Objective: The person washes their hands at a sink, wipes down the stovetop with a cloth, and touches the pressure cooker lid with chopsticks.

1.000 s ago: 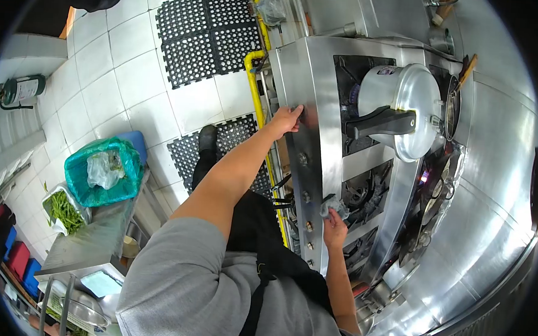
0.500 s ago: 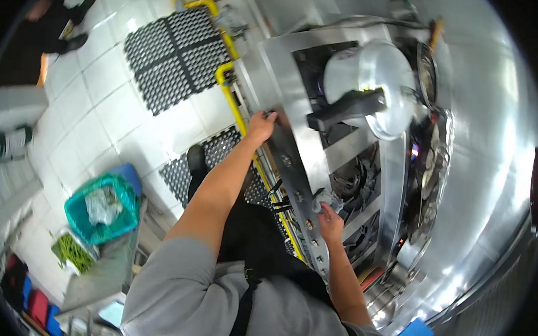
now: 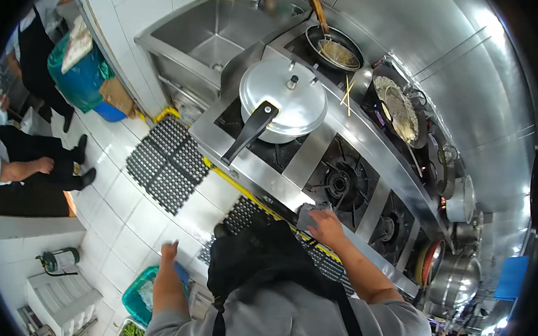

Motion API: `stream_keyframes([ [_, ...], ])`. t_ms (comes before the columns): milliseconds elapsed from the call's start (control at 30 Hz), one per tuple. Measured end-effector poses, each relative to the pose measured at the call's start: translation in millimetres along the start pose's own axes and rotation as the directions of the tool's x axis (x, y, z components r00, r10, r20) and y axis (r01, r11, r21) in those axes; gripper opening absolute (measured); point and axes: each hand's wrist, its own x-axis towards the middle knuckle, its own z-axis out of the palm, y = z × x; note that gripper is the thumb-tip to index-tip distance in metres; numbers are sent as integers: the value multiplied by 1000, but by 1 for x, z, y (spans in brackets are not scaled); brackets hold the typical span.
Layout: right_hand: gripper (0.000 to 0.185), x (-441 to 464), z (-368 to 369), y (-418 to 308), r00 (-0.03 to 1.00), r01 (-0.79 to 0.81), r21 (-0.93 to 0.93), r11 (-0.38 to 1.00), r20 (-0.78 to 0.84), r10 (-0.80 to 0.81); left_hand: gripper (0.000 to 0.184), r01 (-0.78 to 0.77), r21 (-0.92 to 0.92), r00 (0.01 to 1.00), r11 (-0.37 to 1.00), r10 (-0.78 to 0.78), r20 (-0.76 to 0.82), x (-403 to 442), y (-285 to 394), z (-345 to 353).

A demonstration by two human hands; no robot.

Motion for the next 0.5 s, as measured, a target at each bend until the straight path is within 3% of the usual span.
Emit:
stream_keyframes([
  [33, 46, 1, -2, 4, 1000, 16, 21, 1000, -20, -16, 35, -54, -12, 989, 998, 55, 137, -58, -7, -23],
  [67, 45, 3, -3, 9, 996, 61, -19, 998, -71, -62, 32, 259, -384, 961, 887, -195, 197, -91, -8, -18],
  [100, 44, 10, -4, 16, 985, 118, -61, 991, -122, -125, 29, 469, -688, 868, 553, -432, 244, -123, -13, -9],
  [133, 41, 15, -4, 24, 977, 145, -54, 988, -149, -151, 28, 526, -832, 762, 176, -532, 369, -149, -18, 1],
  [167, 38, 23, 2, 37, 962, 202, -48, 978, -178, -207, 27, 498, -850, 766, 171, -545, 340, -164, -22, 20],
  [200, 33, 31, 16, 53, 914, 276, -7, 961, -307, -264, 26, 468, -873, 757, 136, -572, 317, -184, -20, 34],
  [233, 27, 46, 17, 60, 918, 249, 127, 960, -346, -192, 35, 452, -886, 727, 101, -617, 301, -201, -7, 43],
  [267, 23, 57, 3, 52, 888, 250, 123, 960, -425, -177, 50, 444, -894, 691, 62, -658, 297, -213, 15, 51],
  [300, 23, 75, 13, 61, 882, 263, 184, 947, -445, -158, 51, 493, -841, 693, 222, -685, 225, -214, 27, 66],
  [333, 21, 89, 20, 62, 888, 225, 164, 960, -440, -133, 54, 498, -858, 633, 125, -729, 260, -225, 59, 55],
  [367, 23, 98, 22, 63, 942, 177, 152, 972, -311, -123, 55, 544, -811, 683, 215, -675, 280, -227, 76, 51],
  [400, 25, 107, 22, 65, 934, 250, 66, 966, -278, -222, 56, 572, -759, 730, 311, -616, 297, -227, 93, 47],
  [433, 27, 114, 17, 65, 922, 304, -20, 952, -246, -300, 58, 470, -786, 822, 402, -523, 224, -230, 110, 46],
  [500, 22, 125, -11, 67, 916, 379, 41, 925, -157, -368, 53, 445, -640, 887, 627, -409, 215, -213, 127, 30],
])
